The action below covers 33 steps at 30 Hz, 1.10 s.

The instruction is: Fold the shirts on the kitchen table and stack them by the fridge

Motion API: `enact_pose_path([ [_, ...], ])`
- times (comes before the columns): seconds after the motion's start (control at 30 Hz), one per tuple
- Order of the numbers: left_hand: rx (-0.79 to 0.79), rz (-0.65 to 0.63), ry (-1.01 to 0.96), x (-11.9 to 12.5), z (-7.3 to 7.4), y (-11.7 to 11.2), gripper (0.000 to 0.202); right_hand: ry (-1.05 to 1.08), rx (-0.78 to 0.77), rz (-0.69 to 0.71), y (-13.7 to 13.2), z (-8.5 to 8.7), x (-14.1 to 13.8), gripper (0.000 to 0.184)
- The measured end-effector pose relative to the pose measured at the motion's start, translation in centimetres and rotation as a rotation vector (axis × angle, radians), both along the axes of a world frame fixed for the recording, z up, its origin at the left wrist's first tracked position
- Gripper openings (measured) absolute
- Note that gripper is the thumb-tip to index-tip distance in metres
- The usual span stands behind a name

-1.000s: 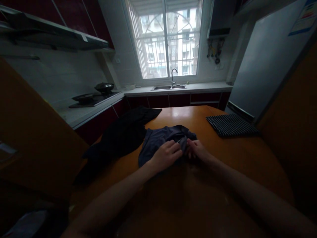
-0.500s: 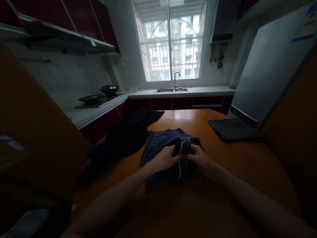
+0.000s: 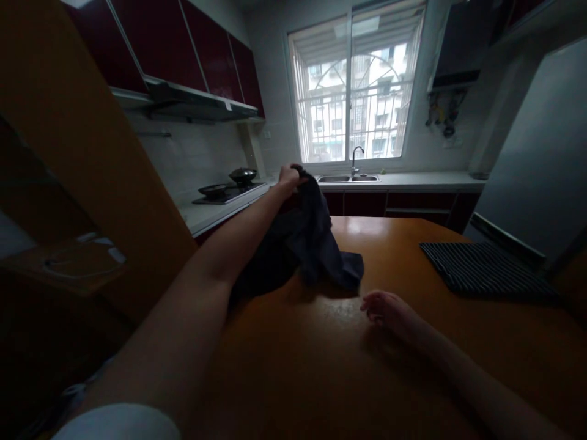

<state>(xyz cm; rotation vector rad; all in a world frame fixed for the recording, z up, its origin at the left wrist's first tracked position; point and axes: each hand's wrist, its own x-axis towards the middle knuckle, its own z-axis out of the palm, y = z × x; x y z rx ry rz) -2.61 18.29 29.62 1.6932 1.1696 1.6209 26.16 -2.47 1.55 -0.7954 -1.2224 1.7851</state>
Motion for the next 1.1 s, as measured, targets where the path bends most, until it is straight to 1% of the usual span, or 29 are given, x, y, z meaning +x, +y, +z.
enact_pose_path([
  [0.03, 0.063, 0.092, -0.075, -0.3, 2.6, 1.2, 0.027, 0.01, -0.008, 0.017, 0.0, -0.4, 0.0, 0.046],
  [0.07, 0.16, 0.133, -0.122, -0.6, 5.0, 2.1, 0.038, 0.015, -0.014, 0.034, 0.1, -0.8, 0.0, 0.046],
  [0.1, 0.271, 0.116, -0.125, -1.1, 7.1, 2.7, 0.044, 0.015, -0.021, 0.048, 0.2, -1.2, 0.0, 0.046],
  [0.13, 0.333, 0.111, -0.117, -1.6, 8.8, 3.0, 0.049, 0.015, -0.024, 0.055, 0.4, -1.6, 0.0, 0.046],
  [0.17, 0.364, 0.107, -0.113, -2.3, 9.9, 3.0, 0.051, 0.014, -0.026, 0.06, 0.6, -1.9, 0.1, 0.044],
  [0.2, 0.378, 0.104, -0.102, -3.0, 10.3, 2.7, 0.05, 0.013, -0.028, 0.064, 0.8, -2.1, 0.1, 0.043],
  [0.23, 0.364, 0.104, -0.086, -3.8, 10.2, 2.1, 0.047, 0.011, -0.031, 0.064, 0.9, -2.3, 0.1, 0.042],
  [0.27, 0.337, 0.103, -0.063, -4.6, 9.5, 1.2, 0.042, 0.009, -0.033, 0.064, 1.0, -2.4, 0.2, 0.041],
  [0.3, 0.297, 0.099, -0.026, -5.4, 8.3, 0.1, 0.035, 0.006, -0.033, 0.063, 1.1, -2.5, 0.1, 0.041],
  [0.33, 0.242, 0.085, 0.037, -6.4, 6.6, -1.2, 0.028, 0.004, -0.03, 0.065, 1.2, -2.6, 0.1, 0.04],
  [0.4, 0.14, 0.1, 0.193, -8.4, 2.5, -4.2, 0.023, 0.003, -0.015, 0.07, 1.2, -2.7, 0.0, 0.04],
  [0.43, 0.087, 0.142, 0.316, -9.6, 0.3, -5.9, 0.022, 0.002, -0.006, 0.073, 1.2, -2.8, -0.1, 0.039],
  [0.5, -0.08, 0.221, 0.655, -12.2, -4.1, -9.3, 0.024, -0.001, 0.006, 0.071, 1.2, -2.8, -0.2, 0.038],
  [0.53, -0.211, 0.237, 0.825, -13.6, -6.0, -11.1, 0.025, -0.003, 0.01, 0.064, 1.1, -2.8, -0.3, 0.038],
  [0.57, -0.356, 0.223, 0.982, -15.0, -7.7, -12.8, 0.024, -0.008, 0.012, 0.058, 1.1, -2.7, -0.4, 0.038],
  [0.63, -0.615, 0.109, 1.268, -17.0, -10.4, -15.9, 0.021, -0.025, 0.014, 0.051, 1.0, -2.4, -0.5, 0.039],
  [0.67, -0.672, 0.08, 1.364, -17.5, -11.4, -17.3, 0.021, -0.032, 0.012, 0.049, 1.0, -2.2, -0.5, 0.039],
  [0.7, -0.648, 0.11, 1.429, -17.5, -12.3, -18.4, 0.023, -0.038, 0.009, 0.046, 0.9, -2.1, -0.5, 0.039],
  [0.73, -0.579, 0.155, 1.47, -16.9, -13.1, -19.3, 0.027, -0.041, 0.005, 0.044, 0.9, -2.0, -0.4, 0.04],
  [0.8, -0.356, 0.253, 1.487, -14.6, -14.8, -20.2, 0.036, -0.041, 0.002, 0.03, 0.8, -1.9, -0.3, 0.04],
  [0.83, -0.254, 0.27, 1.477, -13.0, -15.8, -20.1, 0.039, -0.042, 0.003, 0.024, 0.9, -1.9, -0.3, 0.04],
  [0.9, -0.131, 0.252, 1.458, -9.9, -18.2, -19.3, 0.045, -0.043, 0.011, 0.018, 0.9, -2.1, -0.2, 0.04],
  [0.97, -0.086, 0.169, 1.46, -7.9, -20.8, -17.6, 0.048, -0.038, 0.02, 0.016, 1.0, -2.4, -0.1, 0.039],
  [1.0, -0.1, 0.147, 1.454, -7.4, -22.2, -16.6, 0.048, -0.036, 0.023, 0.015, 1.0, -2.5, -0.1, 0.039],
  [1.03, -0.133, 0.149, 1.442, -7.4, -23.4, -15.6, 0.047, -0.033, 0.023, 0.013, 1.0, -2.5, -0.1, 0.039],
  [1.1, -0.22, 0.227, 1.401, -8.1, -25.3, -13.6, 0.045, -0.013, 0.015, 0.012, 0.9, -2.5, -0.1, 0.039],
])
